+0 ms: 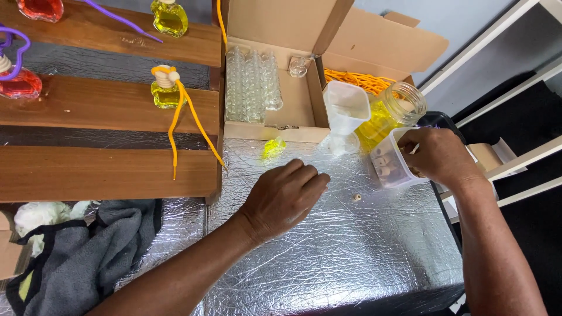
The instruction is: Assembling small perfume bottles by attaching cords and beads, then folding cardboard packaging boxes.
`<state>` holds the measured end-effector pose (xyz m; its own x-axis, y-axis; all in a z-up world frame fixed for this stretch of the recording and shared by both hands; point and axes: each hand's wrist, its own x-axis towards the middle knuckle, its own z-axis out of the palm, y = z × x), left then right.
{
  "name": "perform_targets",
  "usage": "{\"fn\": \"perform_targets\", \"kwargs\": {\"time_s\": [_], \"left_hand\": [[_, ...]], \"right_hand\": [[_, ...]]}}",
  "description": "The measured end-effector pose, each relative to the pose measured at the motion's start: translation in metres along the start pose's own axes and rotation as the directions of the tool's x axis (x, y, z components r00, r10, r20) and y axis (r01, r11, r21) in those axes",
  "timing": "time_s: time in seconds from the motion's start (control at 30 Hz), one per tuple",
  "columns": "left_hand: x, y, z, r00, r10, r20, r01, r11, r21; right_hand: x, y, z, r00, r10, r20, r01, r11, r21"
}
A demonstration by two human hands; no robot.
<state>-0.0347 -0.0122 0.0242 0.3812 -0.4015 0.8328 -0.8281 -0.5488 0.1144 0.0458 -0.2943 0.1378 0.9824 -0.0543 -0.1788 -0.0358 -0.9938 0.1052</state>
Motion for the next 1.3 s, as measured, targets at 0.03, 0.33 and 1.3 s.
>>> {"fn": "perform_targets", "kwargs": {"time_s": [0.03,0.33,1.3], "left_hand": [[-0.005,-0.001,0.006,1.000,0.002,0.002,-0.002,1.000,-0.001],[-0.013,0.009,0.011,0.920,0.215,0.327,-0.144,0.963,-0.226],[0.002,0.014,-0.006,0.984,-0.146,0.101,0.175,0.895,-0.411]], "right_hand": [[0.003,0.001,0.003,1.000,0.001,0.000,-0.001,1.000,0.002],[-0.016,0.013,-0.008,0.996,-0.038,-0.082,0.036,0.999,-0.024],[0.077,-0.067,-0.053,0.870,-0.294,-0.397,0.345,0.937,0.063]]}}
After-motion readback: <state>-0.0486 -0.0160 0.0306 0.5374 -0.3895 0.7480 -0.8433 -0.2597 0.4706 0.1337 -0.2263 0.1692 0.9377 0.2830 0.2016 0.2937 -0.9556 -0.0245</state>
